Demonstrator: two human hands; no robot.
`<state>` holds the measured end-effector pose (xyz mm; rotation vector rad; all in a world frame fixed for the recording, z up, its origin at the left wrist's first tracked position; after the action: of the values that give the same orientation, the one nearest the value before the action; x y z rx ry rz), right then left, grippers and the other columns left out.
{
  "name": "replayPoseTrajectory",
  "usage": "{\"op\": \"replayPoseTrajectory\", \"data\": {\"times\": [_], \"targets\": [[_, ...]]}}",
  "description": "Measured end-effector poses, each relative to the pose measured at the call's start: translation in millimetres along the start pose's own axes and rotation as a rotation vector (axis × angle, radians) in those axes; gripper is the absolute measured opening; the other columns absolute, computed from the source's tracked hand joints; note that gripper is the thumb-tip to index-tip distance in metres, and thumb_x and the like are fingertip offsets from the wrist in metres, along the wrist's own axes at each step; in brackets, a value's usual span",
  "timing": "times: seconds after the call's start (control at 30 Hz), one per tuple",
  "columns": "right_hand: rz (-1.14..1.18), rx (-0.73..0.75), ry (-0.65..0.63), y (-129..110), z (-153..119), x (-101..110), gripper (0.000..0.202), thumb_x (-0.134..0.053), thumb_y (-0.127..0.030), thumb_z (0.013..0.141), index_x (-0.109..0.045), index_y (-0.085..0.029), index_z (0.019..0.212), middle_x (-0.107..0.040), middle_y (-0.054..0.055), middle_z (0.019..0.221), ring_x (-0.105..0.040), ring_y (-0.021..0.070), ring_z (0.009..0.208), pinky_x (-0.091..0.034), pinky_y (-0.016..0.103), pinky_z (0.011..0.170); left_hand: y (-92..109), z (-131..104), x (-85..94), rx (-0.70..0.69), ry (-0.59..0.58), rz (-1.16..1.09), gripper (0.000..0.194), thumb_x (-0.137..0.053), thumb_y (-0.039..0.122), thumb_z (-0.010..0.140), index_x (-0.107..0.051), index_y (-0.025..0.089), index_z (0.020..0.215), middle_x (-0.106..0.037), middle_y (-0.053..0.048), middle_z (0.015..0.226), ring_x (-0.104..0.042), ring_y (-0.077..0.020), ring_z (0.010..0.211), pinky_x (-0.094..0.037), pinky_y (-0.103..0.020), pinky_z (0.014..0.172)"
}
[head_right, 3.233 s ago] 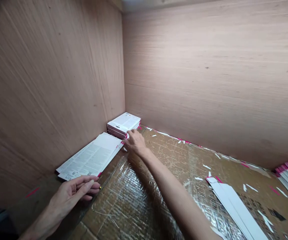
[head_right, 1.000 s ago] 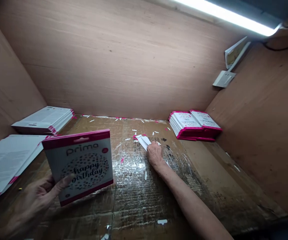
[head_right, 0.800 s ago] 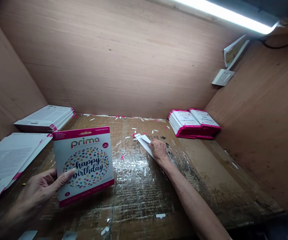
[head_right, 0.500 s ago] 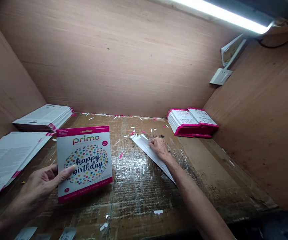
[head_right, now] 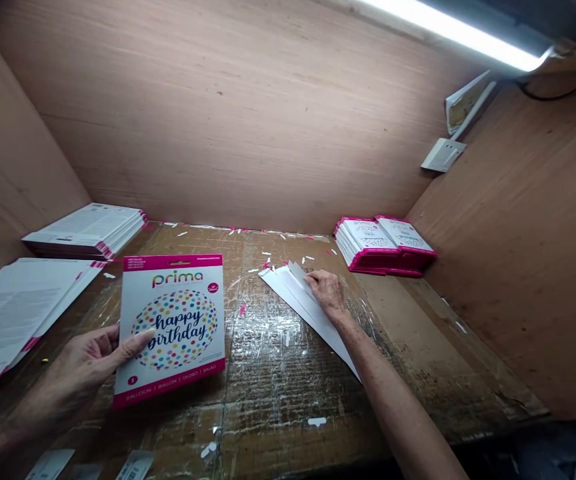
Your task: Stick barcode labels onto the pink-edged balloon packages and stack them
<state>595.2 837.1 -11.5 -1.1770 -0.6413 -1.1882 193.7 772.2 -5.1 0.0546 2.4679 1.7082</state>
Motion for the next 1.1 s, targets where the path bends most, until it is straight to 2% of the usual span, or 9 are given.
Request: {"op": "replayPoseTrajectory", "data": {"times": [0.07,0.2,0.3,0.4,0.47,0.57,0.63,0.77,1.1], "targets": [[0.028,0.009,0.034,0.4,2.4,4.4,0.024,-0.058,-0.034,0.082,-0.077,-0.019,0.087,-0.076,0.007,0.092,-0.067,0.0209,0.083,-0.044,0.026,0.070,-1.3,1.4,0.4,-0.012,-0.016,-0.008,0.058,-0.083,0.048,0.061,-0.060,0.010,0.099,-0.079,-0.008,0.080,-0.074,-0.0248,0.065,-0.061,-0.030,0.058],[0.092,0.036,0.078,-1.7,9.3,13.8,0.029,-0.060,-0.043,0.080,-0.076,-0.020,0.071,-0.073,0.004,0.066,-0.065,0.0186,0.061,-0.042,0.025,0.056,2.5,-1.4,-0.8,-0.012,-0.017,-0.021,0.054,-0.083,0.050,0.058,-0.063,0.010,0.090,-0.079,-0.008,0.077,-0.073,-0.0236,0.062,-0.061,-0.030,0.058],[0.139,0.057,0.223,-15.2,11.7,35.0,0.034,-0.052,-0.043,0.087,-0.075,-0.017,0.084,-0.074,0.008,0.082,-0.067,0.0218,0.075,-0.047,0.029,0.067,7.4,-5.7,-0.3,-0.014,0.021,-0.012,0.051,-0.085,0.047,0.055,-0.064,0.011,0.083,-0.078,-0.007,0.073,-0.071,-0.0219,0.057,-0.060,-0.029,0.056],[0.253,0.176,0.342,-57.9,0.8,60.1,0.035,-0.046,-0.040,0.091,-0.071,-0.016,0.097,-0.071,0.012,0.098,-0.064,0.0225,0.091,-0.047,0.033,0.080,8.0,-6.5,0.2,-0.035,0.017,-0.028,0.046,-0.086,0.044,0.056,-0.066,0.011,0.082,-0.078,-0.008,0.075,-0.072,-0.0225,0.061,-0.060,-0.030,0.059],[0.398,0.331,0.229,-103.3,-14.9,65.0,0.031,-0.050,-0.040,0.091,-0.070,-0.017,0.098,-0.070,0.009,0.096,-0.063,0.0193,0.086,-0.047,0.030,0.077,6.3,-4.9,-0.4,-0.059,-0.022,-0.038,0.042,-0.085,0.042,0.059,-0.067,0.012,0.082,-0.078,-0.009,0.079,-0.073,-0.0237,0.066,-0.061,-0.033,0.064],[0.551,0.452,-0.237,-171.4,-47.2,44.4,0.032,-0.051,-0.042,0.092,-0.067,-0.017,0.080,-0.062,0.002,0.070,-0.054,0.0116,0.061,-0.041,0.022,0.055,1.8,-3.1,-2.3,-0.067,-0.093,-0.039,0.037,-0.081,0.041,0.067,-0.068,0.011,0.085,-0.078,-0.011,0.083,-0.073,-0.0254,0.070,-0.060,-0.035,0.067],[0.523,0.436,-0.424,-200.5,-65.2,27.2,0.041,-0.050,-0.043,0.092,-0.059,-0.016,0.062,-0.047,-0.003,0.055,-0.039,0.0078,0.049,-0.028,0.020,0.046,-1.0,-3.7,-5.1,-0.051,-0.148,-0.065,0.036,-0.080,0.040,0.069,-0.069,0.011,0.088,-0.078,-0.011,0.084,-0.073,-0.0261,0.071,-0.060,-0.036,0.067],[0.322,0.407,-0.407,-224.0,-72.5,9.9,0.044,-0.056,-0.037,0.087,-0.046,-0.016,0.050,-0.034,-0.006,0.049,-0.028,0.0064,0.048,-0.019,0.023,0.048,-3.8,-6.7,-8.8,-0.009,-0.216,-0.122,0.037,-0.080,0.036,0.071,-0.068,0.011,0.096,-0.078,-0.011,0.088,-0.074,-0.0261,0.076,-0.060,-0.036,0.070],[0.208,0.539,-0.323,-245.8,-69.4,6.5,0.037,-0.059,-0.035,0.084,-0.057,-0.017,0.052,-0.048,-0.002,0.050,-0.033,0.0077,0.048,-0.018,0.025,0.049,-1.7,-8.6,-7.8,-0.022,-0.202,-0.086,0.036,-0.080,0.034,0.070,-0.070,0.010,0.096,-0.078,-0.012,0.088,-0.074,-0.0270,0.073,-0.060,-0.036,0.068]]}}
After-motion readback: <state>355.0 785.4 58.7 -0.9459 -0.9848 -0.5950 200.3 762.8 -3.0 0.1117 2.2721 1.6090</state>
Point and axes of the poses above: each hand's wrist, its own z-axis towards the middle knuckle, its own x-axis out of the back of the hand, y = z × x, the point moved 6 cm from there along z, towards the middle knuckle
